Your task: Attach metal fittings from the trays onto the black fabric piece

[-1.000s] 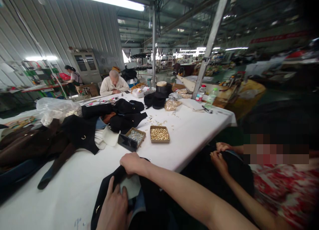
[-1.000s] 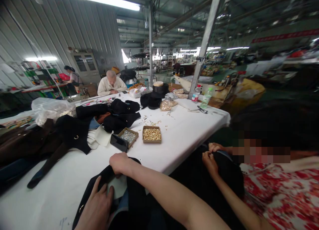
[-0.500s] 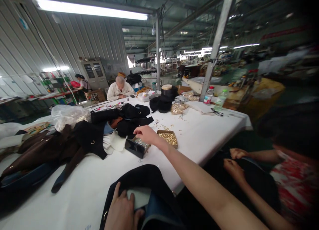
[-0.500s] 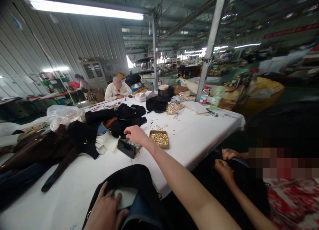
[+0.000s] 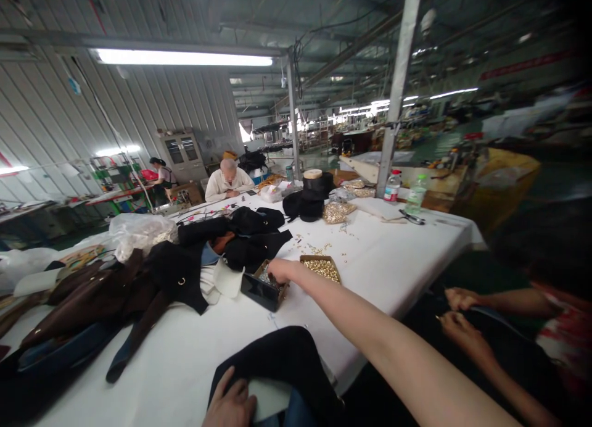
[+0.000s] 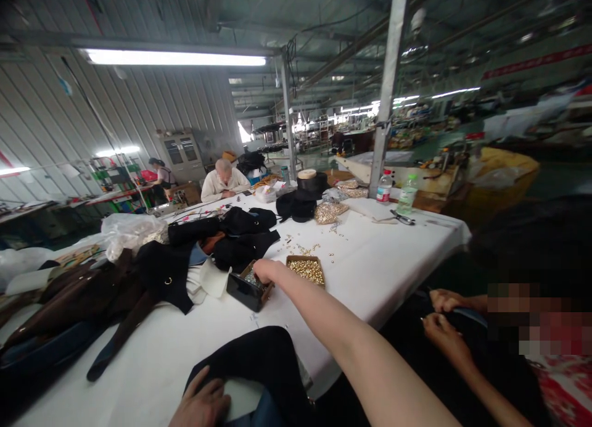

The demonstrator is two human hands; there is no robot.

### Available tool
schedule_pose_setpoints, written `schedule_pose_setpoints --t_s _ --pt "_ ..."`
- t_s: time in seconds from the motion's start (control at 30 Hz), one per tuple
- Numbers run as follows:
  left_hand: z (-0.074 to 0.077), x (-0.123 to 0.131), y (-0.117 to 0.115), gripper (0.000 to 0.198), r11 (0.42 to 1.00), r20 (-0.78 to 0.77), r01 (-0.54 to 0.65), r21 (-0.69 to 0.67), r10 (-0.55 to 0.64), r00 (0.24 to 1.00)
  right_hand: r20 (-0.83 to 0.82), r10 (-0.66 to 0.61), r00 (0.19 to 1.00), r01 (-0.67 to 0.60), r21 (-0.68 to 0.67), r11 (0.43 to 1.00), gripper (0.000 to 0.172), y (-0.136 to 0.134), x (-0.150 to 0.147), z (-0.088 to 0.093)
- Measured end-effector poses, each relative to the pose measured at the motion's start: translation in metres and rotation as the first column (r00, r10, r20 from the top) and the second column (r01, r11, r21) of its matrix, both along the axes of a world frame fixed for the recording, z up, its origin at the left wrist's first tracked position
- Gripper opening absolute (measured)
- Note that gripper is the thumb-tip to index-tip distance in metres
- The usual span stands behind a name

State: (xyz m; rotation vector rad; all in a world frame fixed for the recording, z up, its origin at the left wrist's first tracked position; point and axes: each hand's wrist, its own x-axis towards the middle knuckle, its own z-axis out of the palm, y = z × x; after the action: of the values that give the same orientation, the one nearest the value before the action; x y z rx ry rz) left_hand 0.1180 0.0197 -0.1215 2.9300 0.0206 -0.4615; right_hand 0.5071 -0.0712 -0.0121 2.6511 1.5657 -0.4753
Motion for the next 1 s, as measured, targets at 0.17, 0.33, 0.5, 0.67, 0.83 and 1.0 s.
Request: schedule_pose_setpoints --t_s 0.17,0.33,0.5,0.67,0.83,1.0 --pt "-0.001 0.001 -0.002 0.036 1.000 -0.002 -0.017 0.016 0.017 1.000 -0.161 0.036 0.986 -0.024 0.078 0.997 0.018 -0.002 0.007 -0.015" --pt "0.009 -0.001 -0.008 0.034 1.000 -0.008 -0.018 -0.005 0.018 1.000 -0.247 -0.038 0.968 0.108 0.272 0.956 0.019 -0.006 0.014 -0.027" --pt "0.051 -0.003 -0.027 0.055 0.998 -0.062 -0.066 -0.024 0.064 0.996 -0.414 -0.157 0.897 0.345 0.430 0.834 0.017 -0.008 0.021 -0.040" --pt "0.070 -0.007 -0.036 0.052 0.992 -0.064 -0.104 -0.064 0.100 0.993 -0.664 -0.199 0.720 0.568 0.401 0.719 0.015 -0.011 0.024 -0.047" --pt "0.065 -0.005 -0.036 0.054 0.992 -0.071 -0.108 -0.064 0.104 0.992 -0.868 -0.095 0.487 0.722 0.340 0.602 0.012 -0.019 0.023 -0.038" --pt "0.023 -0.001 -0.019 0.037 0.999 -0.055 -0.042 0.025 0.043 0.998 -0.975 0.131 0.177 0.837 0.219 0.501 0.020 -0.035 0.015 -0.027"
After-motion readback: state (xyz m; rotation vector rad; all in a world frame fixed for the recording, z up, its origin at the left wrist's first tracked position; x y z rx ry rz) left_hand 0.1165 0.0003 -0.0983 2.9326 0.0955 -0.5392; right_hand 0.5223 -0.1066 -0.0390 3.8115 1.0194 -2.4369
